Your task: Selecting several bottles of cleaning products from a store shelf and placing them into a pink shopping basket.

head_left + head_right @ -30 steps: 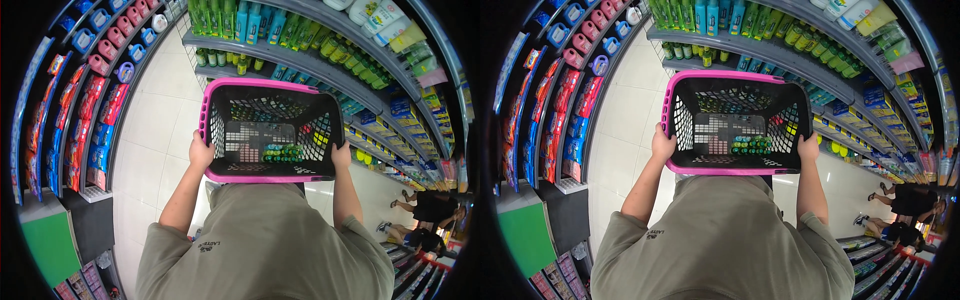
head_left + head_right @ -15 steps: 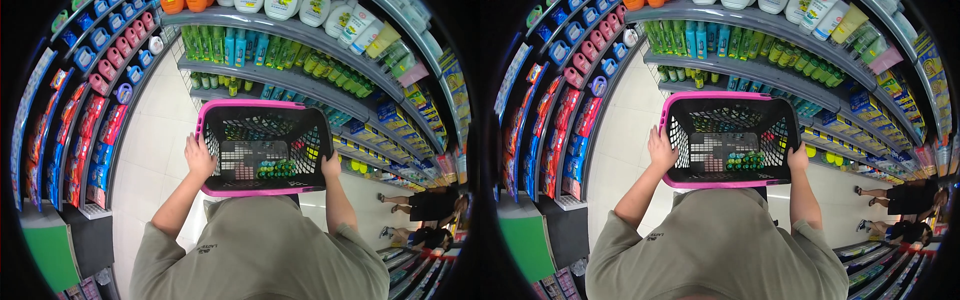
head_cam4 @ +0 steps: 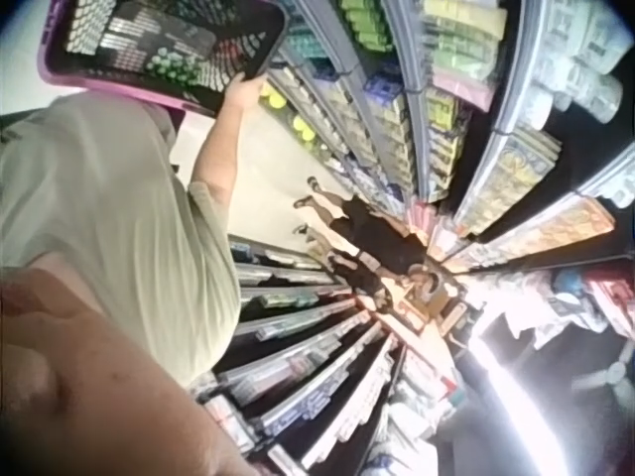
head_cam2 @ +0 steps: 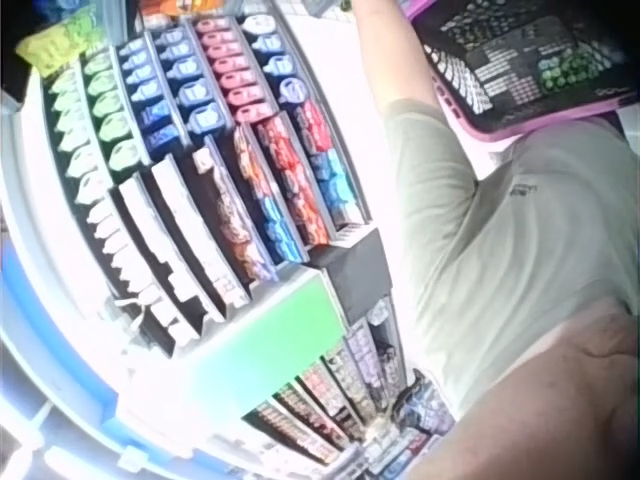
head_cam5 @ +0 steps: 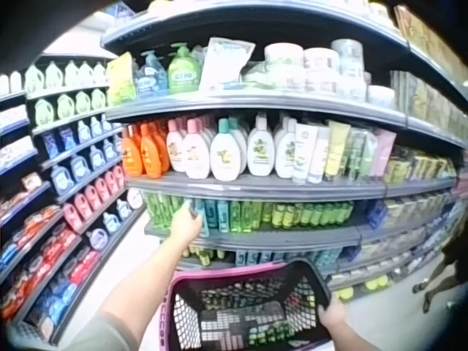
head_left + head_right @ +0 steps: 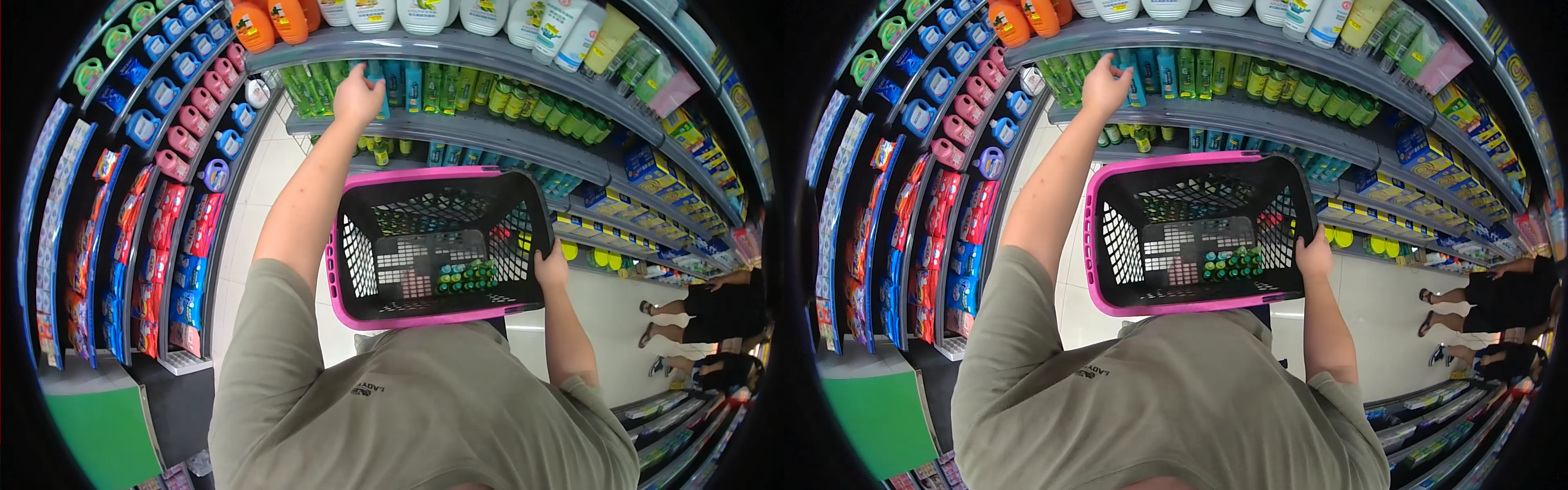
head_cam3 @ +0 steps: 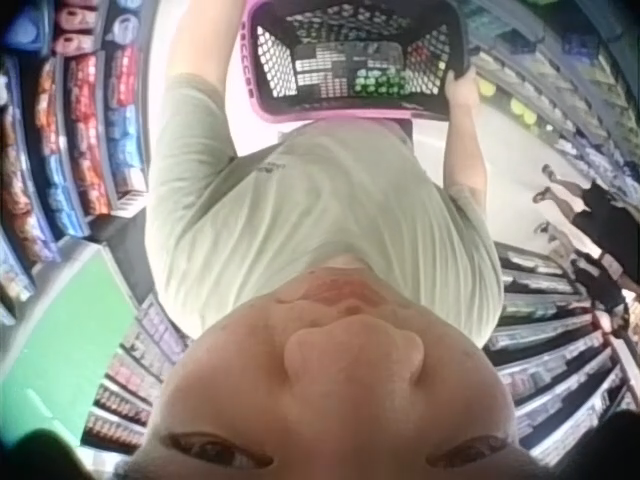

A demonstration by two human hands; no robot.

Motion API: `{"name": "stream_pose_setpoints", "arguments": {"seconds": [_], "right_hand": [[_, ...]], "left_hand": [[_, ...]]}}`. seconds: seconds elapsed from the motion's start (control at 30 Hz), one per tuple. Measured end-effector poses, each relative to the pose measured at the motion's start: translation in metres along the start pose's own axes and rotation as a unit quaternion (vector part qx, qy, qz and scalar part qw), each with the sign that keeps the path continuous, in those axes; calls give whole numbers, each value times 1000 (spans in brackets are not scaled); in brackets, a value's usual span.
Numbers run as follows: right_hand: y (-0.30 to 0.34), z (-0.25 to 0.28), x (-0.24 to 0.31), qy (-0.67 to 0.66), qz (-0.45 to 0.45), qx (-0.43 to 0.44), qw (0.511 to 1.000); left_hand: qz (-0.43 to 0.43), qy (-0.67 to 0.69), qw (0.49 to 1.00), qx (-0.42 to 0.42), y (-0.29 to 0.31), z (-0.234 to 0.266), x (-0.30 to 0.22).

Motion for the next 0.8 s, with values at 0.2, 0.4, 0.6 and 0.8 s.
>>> {"name": "stream_pose_setpoints", "arguments": {"seconds": [0.2, 0.4, 0.6, 0.8], "right_hand": [[3, 5, 5, -17, 10, -1, 1000], [3, 1, -2, -14, -8, 7, 1000], [0, 1, -3, -12, 18, -25, 999], [-6, -3, -13, -54, 33, 92, 994]], "left_hand": [[114, 33, 992, 45, -29, -25, 20], [0, -55, 998, 10, -9, -15, -11], [-171, 3, 985, -33, 71, 15, -32], [-67, 104, 981, 151, 176, -25, 6]]}}
Point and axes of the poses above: each hand's wrist, its own y-axis away from the middle knuckle, its own z-axis out of the back of the hand, x = y × z, the point moved 9 cm from there along -y, towards the middle knuckle, and after that the axes turned 2 degrees about z, right-handed, at the moved point
